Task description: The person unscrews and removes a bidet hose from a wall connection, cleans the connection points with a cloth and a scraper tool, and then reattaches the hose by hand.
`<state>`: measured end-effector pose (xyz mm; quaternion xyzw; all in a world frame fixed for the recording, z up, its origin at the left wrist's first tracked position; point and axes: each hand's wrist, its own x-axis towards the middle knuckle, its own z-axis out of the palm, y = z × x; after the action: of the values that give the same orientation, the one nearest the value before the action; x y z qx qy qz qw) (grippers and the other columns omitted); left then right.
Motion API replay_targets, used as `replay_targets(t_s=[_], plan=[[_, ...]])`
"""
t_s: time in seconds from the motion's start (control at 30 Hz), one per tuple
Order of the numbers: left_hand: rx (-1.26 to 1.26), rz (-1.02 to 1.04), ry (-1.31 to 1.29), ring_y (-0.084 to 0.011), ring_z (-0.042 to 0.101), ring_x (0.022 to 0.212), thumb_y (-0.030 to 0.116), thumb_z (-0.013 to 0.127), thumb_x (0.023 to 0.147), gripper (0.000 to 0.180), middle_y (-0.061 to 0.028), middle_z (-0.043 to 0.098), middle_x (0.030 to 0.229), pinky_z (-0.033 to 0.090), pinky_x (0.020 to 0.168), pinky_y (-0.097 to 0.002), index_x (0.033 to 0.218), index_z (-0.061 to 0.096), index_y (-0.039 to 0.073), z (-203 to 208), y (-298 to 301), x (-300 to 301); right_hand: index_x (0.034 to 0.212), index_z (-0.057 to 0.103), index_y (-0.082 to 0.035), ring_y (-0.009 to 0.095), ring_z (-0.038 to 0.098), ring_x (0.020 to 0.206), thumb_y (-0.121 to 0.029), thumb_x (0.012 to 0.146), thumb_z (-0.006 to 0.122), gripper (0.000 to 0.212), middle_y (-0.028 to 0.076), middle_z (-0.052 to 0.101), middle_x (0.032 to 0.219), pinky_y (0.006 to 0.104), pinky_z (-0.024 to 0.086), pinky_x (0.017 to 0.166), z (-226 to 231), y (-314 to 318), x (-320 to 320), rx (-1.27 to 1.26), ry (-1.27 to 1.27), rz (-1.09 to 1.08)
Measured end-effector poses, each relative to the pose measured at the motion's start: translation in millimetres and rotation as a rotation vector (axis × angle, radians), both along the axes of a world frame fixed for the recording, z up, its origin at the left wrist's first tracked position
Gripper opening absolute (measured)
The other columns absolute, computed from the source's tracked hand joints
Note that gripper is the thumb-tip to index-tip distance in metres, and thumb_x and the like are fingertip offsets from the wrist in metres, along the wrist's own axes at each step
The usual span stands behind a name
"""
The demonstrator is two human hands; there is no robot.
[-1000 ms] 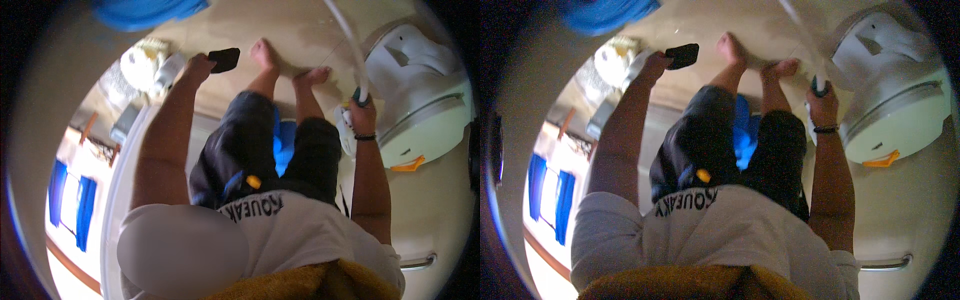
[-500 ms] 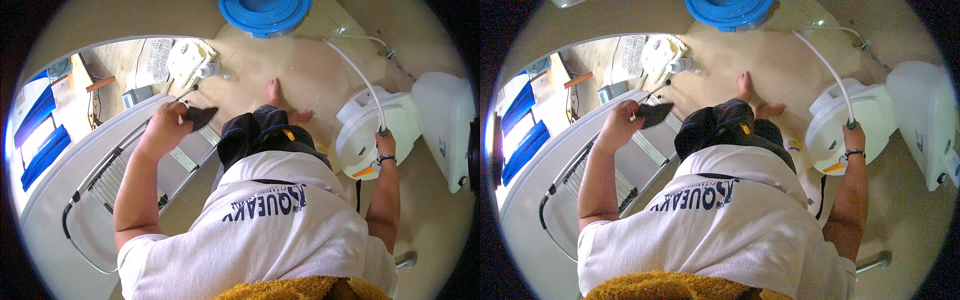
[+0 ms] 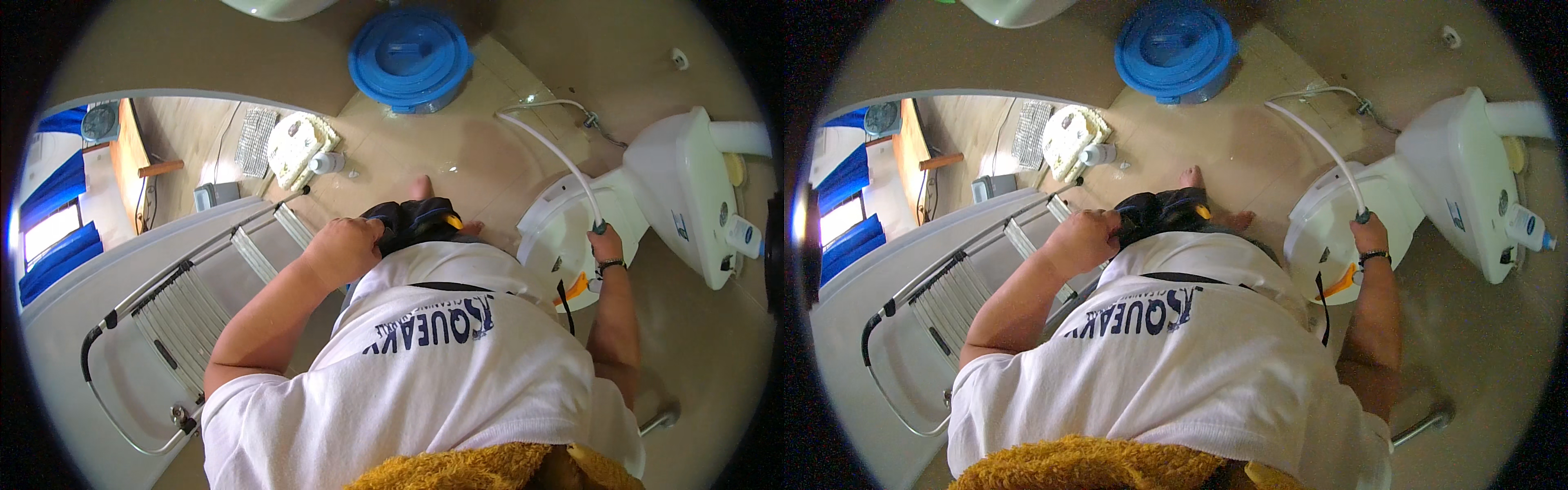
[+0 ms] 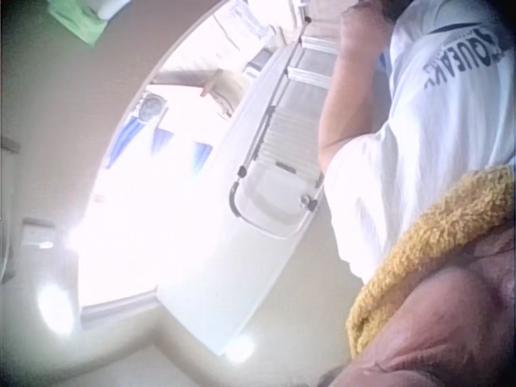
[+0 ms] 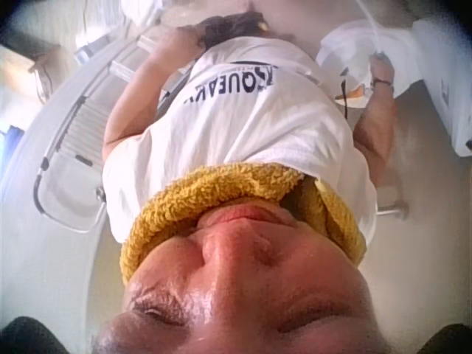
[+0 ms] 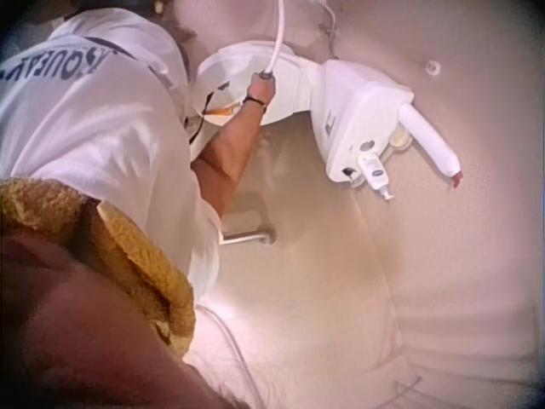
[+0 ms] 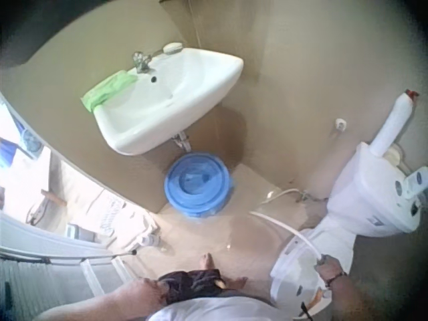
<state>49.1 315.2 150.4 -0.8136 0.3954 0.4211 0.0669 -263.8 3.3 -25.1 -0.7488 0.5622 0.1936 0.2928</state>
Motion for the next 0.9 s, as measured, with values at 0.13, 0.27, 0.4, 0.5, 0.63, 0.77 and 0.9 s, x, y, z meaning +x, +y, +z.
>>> replay_targets(t_s=[0.13, 0.27, 0.4, 0.5, 0.63, 0.77, 0.9], plan=[[-0.155, -0.033, -0.049, -0.033, 0.053, 0.07, 0.014, 0.049, 0.064, 0.018, -0.0176, 0.055, 0.071, 0.042, 0.066, -0.038, 0.076, 0.052, 0.001, 5.8, -4.5, 7.4, 0.077, 0.05, -0.001, 0.023, 0.054, 0.057, -0.023, 0.063, 0.056, 0.027, 0.011, 0.054, 0.061, 0.0331, 0.043, 0.056, -4.9, 1.1, -9.9, -0.085, -0.038, 0.012], [-0.03, -0.081, 0.034, -0.0313, 0.054, 0.07, 0.014, 0.05, 0.065, 0.018, -0.0163, 0.055, 0.072, 0.042, 0.067, -0.0372, 0.078, 0.052, 0.002, 2.7, -11.2, -3.8, 0.077, 0.05, 0.0, 0.025, 0.055, 0.061, -0.024, 0.063, 0.056, 0.028, 0.013, 0.055, 0.064, 0.0337, 0.043, 0.058, 5.0, 6.9, -9.3, -0.064, -0.09, -0.007], [-0.044, -0.357, -0.129, -0.028, 0.055, 0.074, 0.012, 0.046, 0.068, 0.015, -0.014, 0.057, 0.077, 0.043, 0.068, -0.0362, 0.079, 0.054, 0.006, -29.6, 0.2, -11.9, 0.078, 0.051, 0.0, 0.025, 0.055, 0.063, -0.024, 0.063, 0.057, 0.029, 0.013, 0.055, 0.066, 0.0338, 0.043, 0.059, 9.5, 9.4, -9.5, -0.05, -0.059, -0.018], [-0.067, -0.382, -0.115, -0.0271, 0.055, 0.076, 0.011, 0.043, 0.07, 0.015, -0.0133, 0.057, 0.078, 0.043, 0.068, -0.0358, 0.079, 0.055, 0.007, -66.0, 22.3, -10.0, 0.079, 0.051, 0.0, 0.025, 0.055, 0.062, -0.025, 0.062, 0.057, 0.03, 0.013, 0.055, 0.065, 0.0338, 0.043, 0.058, 4.2, 4.7, -13.5, -0.064, -0.079, 0.009], [-0.148, -0.322, -0.049, -0.0265, 0.055, 0.077, 0.012, 0.043, 0.071, 0.019, -0.0136, 0.057, 0.079, 0.043, 0.069, -0.0356, 0.083, 0.056, 0.009, -67.2, 12.6, -10.8, 0.078, 0.051, 0.0, 0.023, 0.055, 0.058, -0.024, 0.063, 0.058, 0.029, 0.012, 0.055, 0.062, 0.0327, 0.043, 0.055, 4.2, 2.0, -14.3, -0.102, -0.178, 0.01], [-0.089, -0.283, -0.023, -0.026, 0.055, 0.077, 0.013, 0.044, 0.071, 0.019, -0.0128, 0.057, 0.079, 0.043, 0.069, -0.0356, 0.085, 0.057, 0.011, -55.1, 4.0, -11.6, 0.08, 0.051, 0.0, 0.021, 0.054, 0.057, -0.022, 0.064, 0.058, 0.027, 0.011, 0.055, 0.063, 0.0313, 0.043, 0.053, 0.8, -5.0, -16.6, -0.059, -0.102, 0.013], [-0.094, -0.256, -0.081, -0.0273, 0.055, 0.077, 0.016, 0.044, 0.072, 0.019, -0.0131, 0.057, 0.08, 0.043, 0.068, -0.0349, 0.084, 0.058, 0.012, -63.8, 12.6, -12.2, 0.085, 0.052, -0.001, 0.029, 0.054, 0.076, -0.025, 0.064, 0.058, 0.032, 0.017, 0.056, 0.079, 0.0357, 0.042, 0.068, 39.4, 2.8, 6.7, 0.114, -0.065, -0.139]])
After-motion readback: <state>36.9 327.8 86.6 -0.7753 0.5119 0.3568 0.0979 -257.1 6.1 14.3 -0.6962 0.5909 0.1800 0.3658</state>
